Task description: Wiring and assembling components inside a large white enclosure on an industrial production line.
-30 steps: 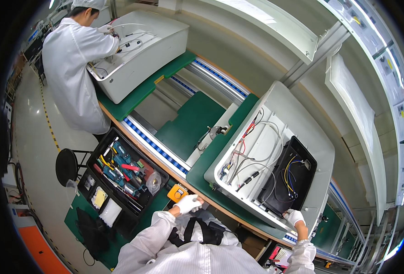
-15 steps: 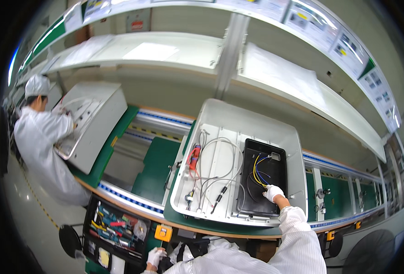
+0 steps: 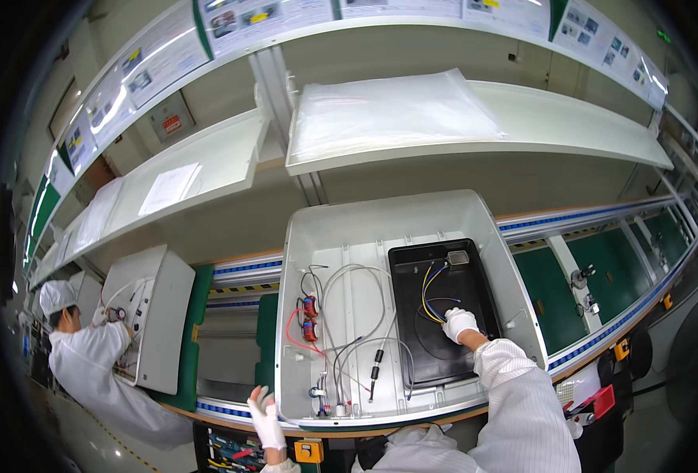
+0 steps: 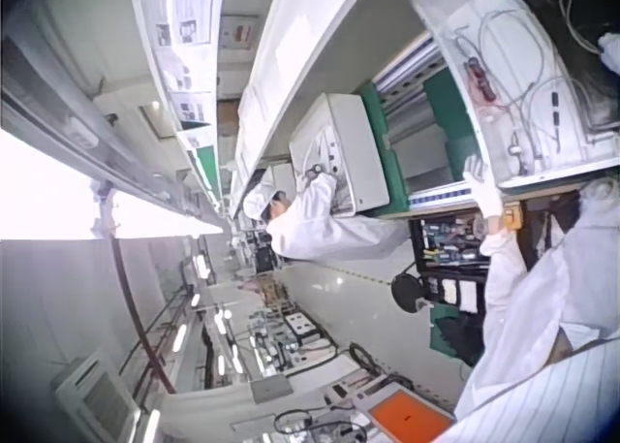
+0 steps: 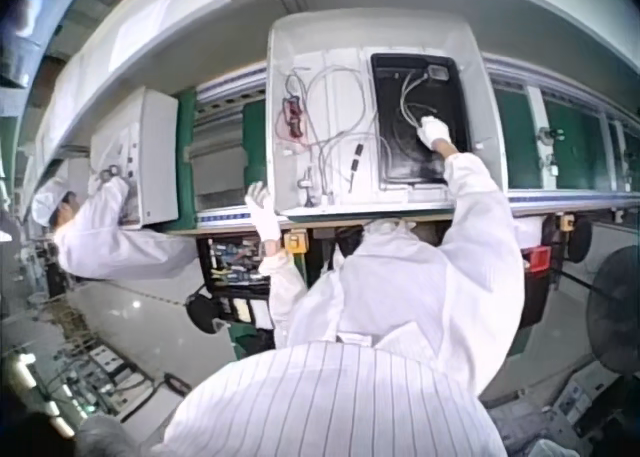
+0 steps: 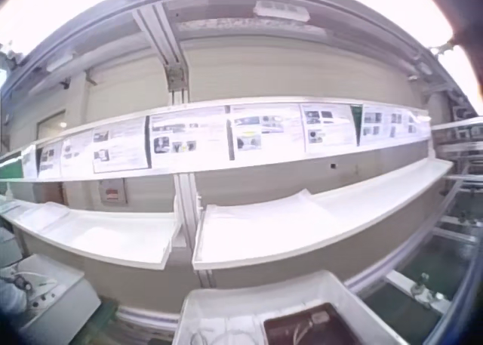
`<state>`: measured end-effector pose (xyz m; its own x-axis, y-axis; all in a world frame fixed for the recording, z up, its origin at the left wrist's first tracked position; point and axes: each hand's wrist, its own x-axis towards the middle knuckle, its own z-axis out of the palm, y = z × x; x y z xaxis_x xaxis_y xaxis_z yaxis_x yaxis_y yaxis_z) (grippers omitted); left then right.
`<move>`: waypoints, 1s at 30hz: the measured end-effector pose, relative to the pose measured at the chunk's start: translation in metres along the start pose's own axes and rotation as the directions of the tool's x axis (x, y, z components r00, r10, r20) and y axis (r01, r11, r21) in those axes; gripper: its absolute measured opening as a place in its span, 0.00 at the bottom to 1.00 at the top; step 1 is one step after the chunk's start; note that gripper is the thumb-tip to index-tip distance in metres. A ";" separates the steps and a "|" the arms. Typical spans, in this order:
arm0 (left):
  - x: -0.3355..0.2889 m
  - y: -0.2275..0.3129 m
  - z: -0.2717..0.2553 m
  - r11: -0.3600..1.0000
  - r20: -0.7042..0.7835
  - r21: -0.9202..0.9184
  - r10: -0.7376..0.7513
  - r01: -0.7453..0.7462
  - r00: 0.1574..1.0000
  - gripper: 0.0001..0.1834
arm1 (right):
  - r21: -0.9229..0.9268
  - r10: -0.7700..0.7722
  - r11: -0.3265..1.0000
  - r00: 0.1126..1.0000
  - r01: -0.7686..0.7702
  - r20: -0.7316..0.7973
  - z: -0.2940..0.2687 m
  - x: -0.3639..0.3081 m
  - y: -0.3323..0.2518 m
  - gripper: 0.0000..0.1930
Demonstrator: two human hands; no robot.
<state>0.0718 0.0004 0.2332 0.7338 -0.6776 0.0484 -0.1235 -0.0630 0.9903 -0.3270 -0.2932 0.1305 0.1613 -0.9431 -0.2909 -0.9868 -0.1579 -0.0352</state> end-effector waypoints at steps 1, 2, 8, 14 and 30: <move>0.007 0.011 0.021 0.985 0.003 0.171 -0.020 0.020 1.000 0.24 | -0.008 -0.046 0.999 0.999 0.046 -0.024 0.003 0.002 0.000 0.19; 0.012 0.019 0.041 0.949 0.026 0.316 -0.001 -0.007 1.000 0.26 | -0.029 -0.082 0.996 0.996 0.081 -0.033 0.006 0.004 0.001 0.18; 0.013 0.024 0.064 0.709 -0.197 0.683 -0.051 0.174 0.979 0.25 | 0.155 -0.151 0.975 0.985 0.162 -0.079 0.011 0.013 0.014 0.18; 0.024 0.003 0.049 0.756 -0.097 0.642 -0.086 0.128 0.992 0.12 | 0.260 -0.145 0.952 0.986 0.163 -0.087 0.016 0.022 0.020 0.20; 0.029 -0.003 0.038 0.815 0.018 0.569 -0.145 0.109 0.989 0.07 | -0.104 -0.003 0.994 0.983 0.022 0.182 -0.029 0.034 -0.017 0.17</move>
<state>0.0680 -0.0469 0.2262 0.7320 -0.6742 -0.0979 -0.4010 -0.5425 0.7382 -0.3048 -0.3307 0.1486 0.1589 -0.8734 -0.4604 -0.9764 -0.2080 0.0576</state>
